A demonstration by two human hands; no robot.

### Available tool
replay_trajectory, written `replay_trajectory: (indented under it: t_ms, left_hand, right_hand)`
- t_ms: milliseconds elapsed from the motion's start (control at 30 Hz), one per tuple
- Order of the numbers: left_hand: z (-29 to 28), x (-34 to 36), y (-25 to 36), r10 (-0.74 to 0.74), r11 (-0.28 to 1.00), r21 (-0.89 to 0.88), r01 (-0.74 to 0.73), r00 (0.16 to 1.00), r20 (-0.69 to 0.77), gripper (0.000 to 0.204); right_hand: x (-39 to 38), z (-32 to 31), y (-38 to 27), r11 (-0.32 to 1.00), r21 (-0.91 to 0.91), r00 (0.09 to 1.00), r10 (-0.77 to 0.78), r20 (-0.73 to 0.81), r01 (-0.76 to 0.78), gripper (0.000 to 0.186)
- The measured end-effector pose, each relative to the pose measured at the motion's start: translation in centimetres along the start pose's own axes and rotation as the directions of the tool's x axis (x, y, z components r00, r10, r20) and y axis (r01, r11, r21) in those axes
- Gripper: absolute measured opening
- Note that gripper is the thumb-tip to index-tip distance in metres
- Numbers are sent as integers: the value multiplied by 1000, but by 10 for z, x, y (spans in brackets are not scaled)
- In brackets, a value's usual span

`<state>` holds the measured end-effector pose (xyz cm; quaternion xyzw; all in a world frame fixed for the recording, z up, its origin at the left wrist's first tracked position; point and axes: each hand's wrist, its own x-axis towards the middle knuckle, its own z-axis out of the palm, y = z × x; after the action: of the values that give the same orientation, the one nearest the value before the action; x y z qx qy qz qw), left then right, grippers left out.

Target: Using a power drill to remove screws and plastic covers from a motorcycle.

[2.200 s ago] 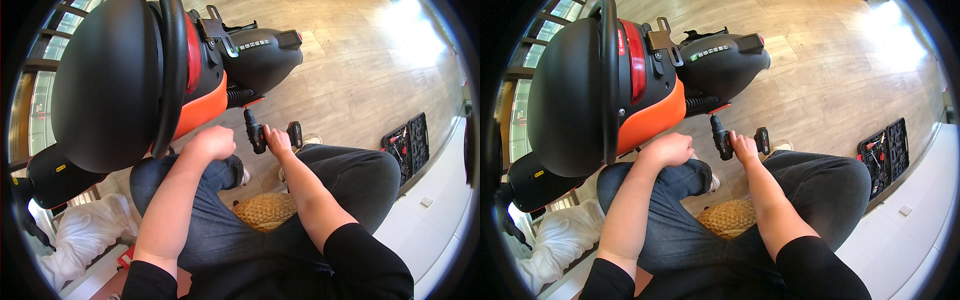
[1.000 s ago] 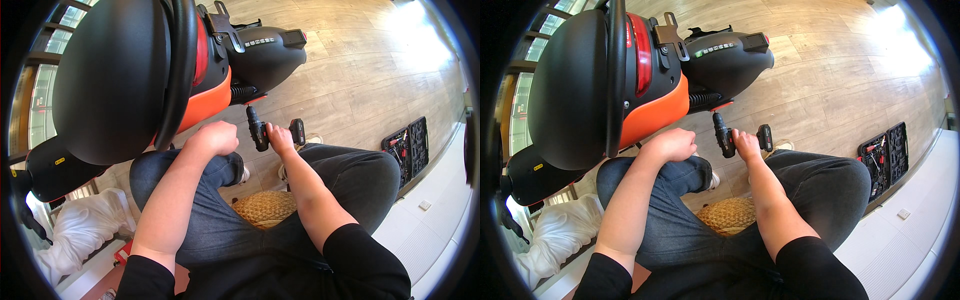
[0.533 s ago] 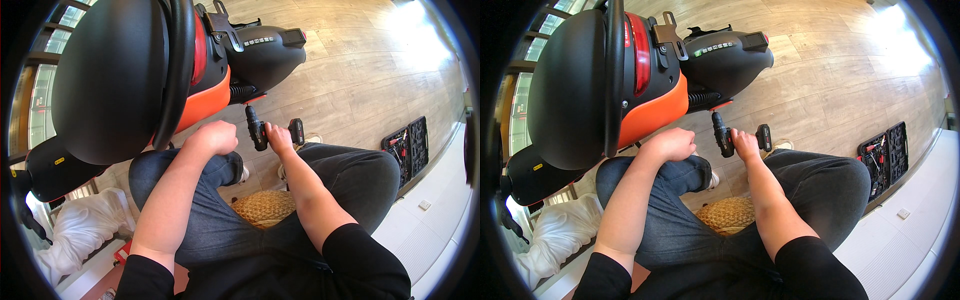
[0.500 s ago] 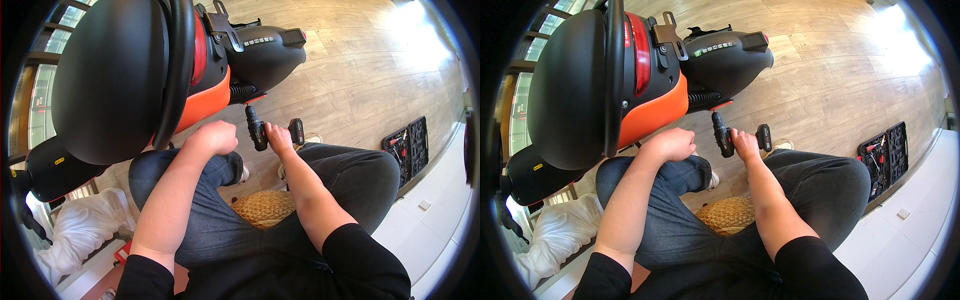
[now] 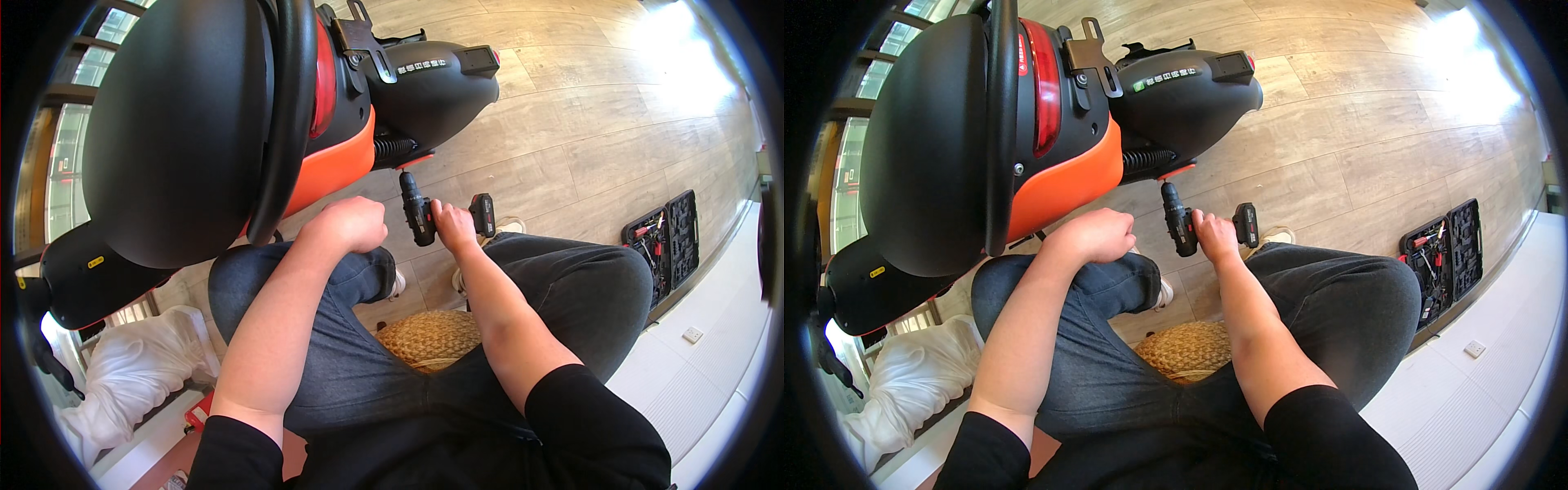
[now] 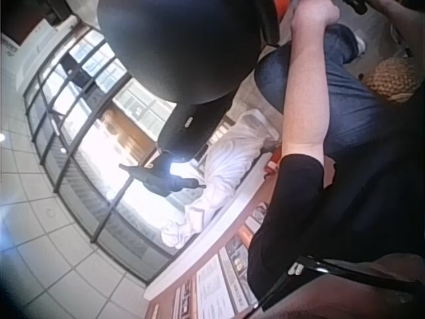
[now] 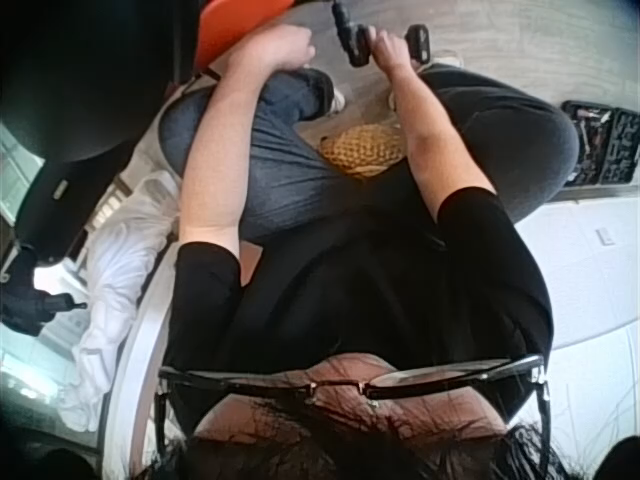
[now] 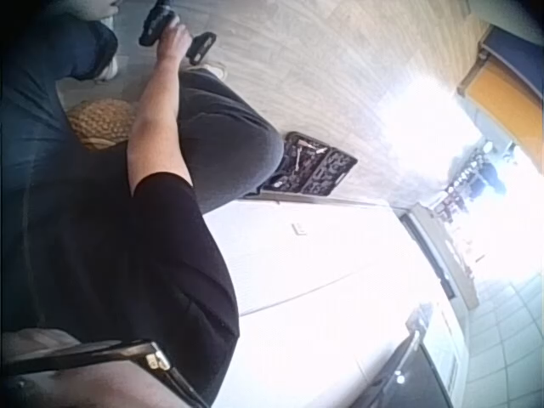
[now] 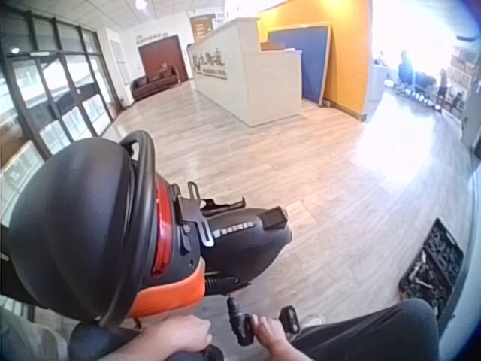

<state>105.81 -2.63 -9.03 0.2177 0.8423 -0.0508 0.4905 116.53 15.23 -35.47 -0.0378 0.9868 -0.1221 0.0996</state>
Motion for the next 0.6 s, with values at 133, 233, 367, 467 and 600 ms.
replay_trajectory:
  t_ms: [133,233,367,467,600]
  left_hand:
    - [0,0,1,4,1000,-12,-4,1000,-2,33]
    - [1,0,-2,-2,1000,-5,2,1000,-2,32]
    - [-1,-2,0,8,1000,-10,-8,1000,-4,32]
    - [-4,-2,4,-3,1000,11,3,1000,8,34]
    - [-4,-3,3,-6,1000,7,6,1000,14,34]
  right_hand:
    - [-1,1,2,1000,-2,1000,-1,-10,1,12]
    - [0,-1,-2,1000,26,999,-4,-33,5,13]
    - [0,-1,-1,1000,15,1000,-5,-31,5,13]
    - [-1,2,1,1000,-5,1000,-3,-26,3,11]
    - [0,1,-1,1000,-11,999,0,-36,-1,10]
